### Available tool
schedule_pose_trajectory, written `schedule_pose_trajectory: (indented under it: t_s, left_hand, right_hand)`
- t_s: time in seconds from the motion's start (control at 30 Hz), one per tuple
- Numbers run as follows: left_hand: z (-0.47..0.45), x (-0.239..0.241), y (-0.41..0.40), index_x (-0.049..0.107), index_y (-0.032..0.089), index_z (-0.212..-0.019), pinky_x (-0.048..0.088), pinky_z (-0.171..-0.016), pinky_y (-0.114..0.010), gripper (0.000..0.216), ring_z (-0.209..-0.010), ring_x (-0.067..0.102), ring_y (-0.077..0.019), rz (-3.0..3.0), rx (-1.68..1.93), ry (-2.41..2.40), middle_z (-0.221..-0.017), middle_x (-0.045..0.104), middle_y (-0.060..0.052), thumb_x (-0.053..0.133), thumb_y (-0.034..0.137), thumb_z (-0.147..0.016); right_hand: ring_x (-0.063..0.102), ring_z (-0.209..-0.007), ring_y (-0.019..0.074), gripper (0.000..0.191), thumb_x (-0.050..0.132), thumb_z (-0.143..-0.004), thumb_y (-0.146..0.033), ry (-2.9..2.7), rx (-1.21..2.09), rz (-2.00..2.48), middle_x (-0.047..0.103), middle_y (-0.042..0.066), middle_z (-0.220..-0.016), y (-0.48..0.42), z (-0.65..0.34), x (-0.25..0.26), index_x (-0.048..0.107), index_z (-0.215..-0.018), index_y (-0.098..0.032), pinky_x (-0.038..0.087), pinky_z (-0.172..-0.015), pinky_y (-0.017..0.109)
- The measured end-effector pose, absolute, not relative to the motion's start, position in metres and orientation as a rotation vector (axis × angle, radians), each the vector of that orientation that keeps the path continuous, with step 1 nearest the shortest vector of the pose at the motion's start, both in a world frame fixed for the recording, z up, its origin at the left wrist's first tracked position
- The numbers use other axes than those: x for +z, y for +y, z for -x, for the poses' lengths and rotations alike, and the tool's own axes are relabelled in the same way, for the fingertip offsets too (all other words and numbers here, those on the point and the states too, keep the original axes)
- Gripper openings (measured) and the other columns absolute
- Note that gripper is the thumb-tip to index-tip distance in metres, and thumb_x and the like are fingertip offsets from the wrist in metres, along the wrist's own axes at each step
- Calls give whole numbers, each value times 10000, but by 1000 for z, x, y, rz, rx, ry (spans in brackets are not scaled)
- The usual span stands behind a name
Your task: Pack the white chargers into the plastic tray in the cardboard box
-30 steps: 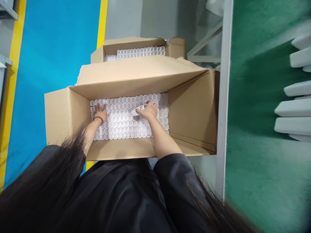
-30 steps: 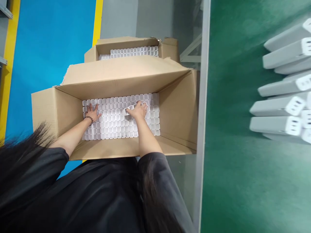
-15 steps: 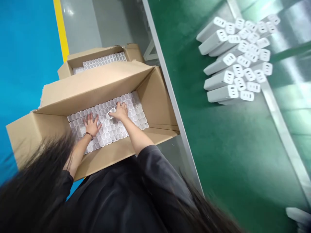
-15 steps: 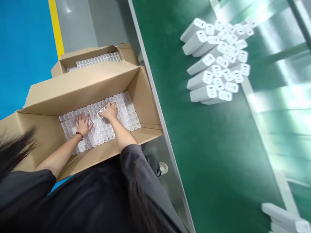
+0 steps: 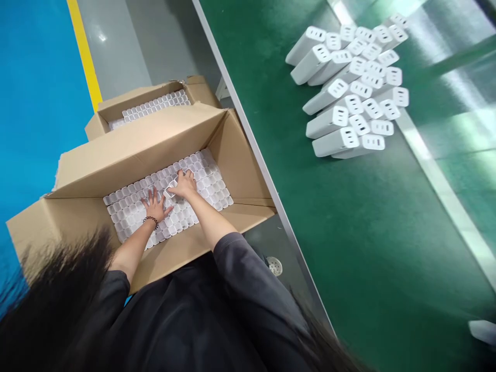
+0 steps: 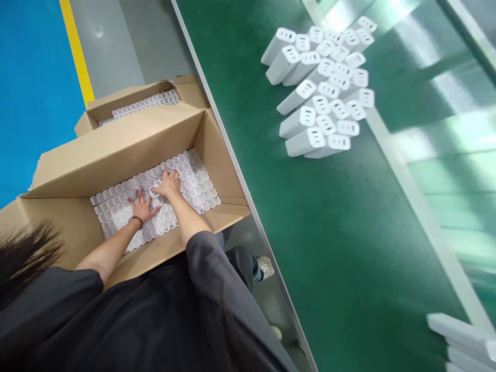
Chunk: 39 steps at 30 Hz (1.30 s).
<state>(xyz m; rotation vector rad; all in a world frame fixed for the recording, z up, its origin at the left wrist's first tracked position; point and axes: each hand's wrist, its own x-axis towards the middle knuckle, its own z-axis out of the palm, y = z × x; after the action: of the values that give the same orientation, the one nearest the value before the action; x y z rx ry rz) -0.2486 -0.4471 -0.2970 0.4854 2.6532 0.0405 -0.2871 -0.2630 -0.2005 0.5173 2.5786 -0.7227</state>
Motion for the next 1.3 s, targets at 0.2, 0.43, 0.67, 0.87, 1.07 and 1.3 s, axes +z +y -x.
schedule_pose_trajectory:
  t_s: [0.2, 0.43, 0.67, 0.87, 1.07, 1.3]
  left_hand:
    - [244, -298, -444, 349, 245, -1556, 32, -1162, -733, 739, -1554, 3, -385, -486, 120, 2686, -1680, 10, -159, 475, 625, -936]
    - [245, -281, -434, 295, 172, -1570, 138, -1207, -648, 766, -1527, 172, -372, -478, 310, 2787, -1652, 182, -188, 494, 568, -945]
    - [247, -258, -412, 407, 124, -1474, 295, -1193, -444, 640, -1423, 356, -312, -516, 519, 2806, -1533, 390, -183, 560, 431, -935]
    - [256, -245, -397, 541, 166, -1335, 393, -1100, -409, 410, -1284, 484, -285, -537, 564, 2753, -1362, 553, -145, 539, 270, -939]
    - [254, -237, -395, 621, 158, -1180, 427, -1063, -464, 239, -1211, 547, -246, -463, 491, 2720, -1216, 629, -85, 569, 265, -973]
    - [261, -232, -378, 629, 156, -1169, 498, -990, -459, 323, -1073, 629, -222, -278, 383, 2644, -1089, 666, -78, 540, 419, -1003]
  right_hand:
    - [383, -1362, 344, 847, 784, -692, -500, 2591, -691, -562, 426, 191, -1403, -260, 286, -209, 432, -1385, -163, 404, -1070, 443]
    - [350, -1369, 359, 863, 780, -721, -486, 2580, -643, -652, 397, 243, -1440, -259, 277, -218, 406, -1409, -122, 382, -1071, 473]
    - [344, -1422, 348, 922, 778, -761, -501, 2454, -686, -587, 364, 224, -1510, -252, 285, -211, 343, -1499, -159, 410, -1076, 474]
    - [596, -1191, 261, 449, 619, -960, -390, 2382, -771, -532, 574, 110, -1356, -218, 302, -205, 541, -1350, -182, 516, -996, 493]
    - [627, -1138, 240, 394, 620, -967, -367, 2369, -800, -572, 602, 104, -1313, -203, 294, -210, 573, -1307, -173, 551, -955, 467]
    - [622, -1153, 245, 401, 620, -968, -361, 2418, -813, -587, 597, 105, -1325, -204, 297, -210, 566, -1319, -175, 546, -966, 473]
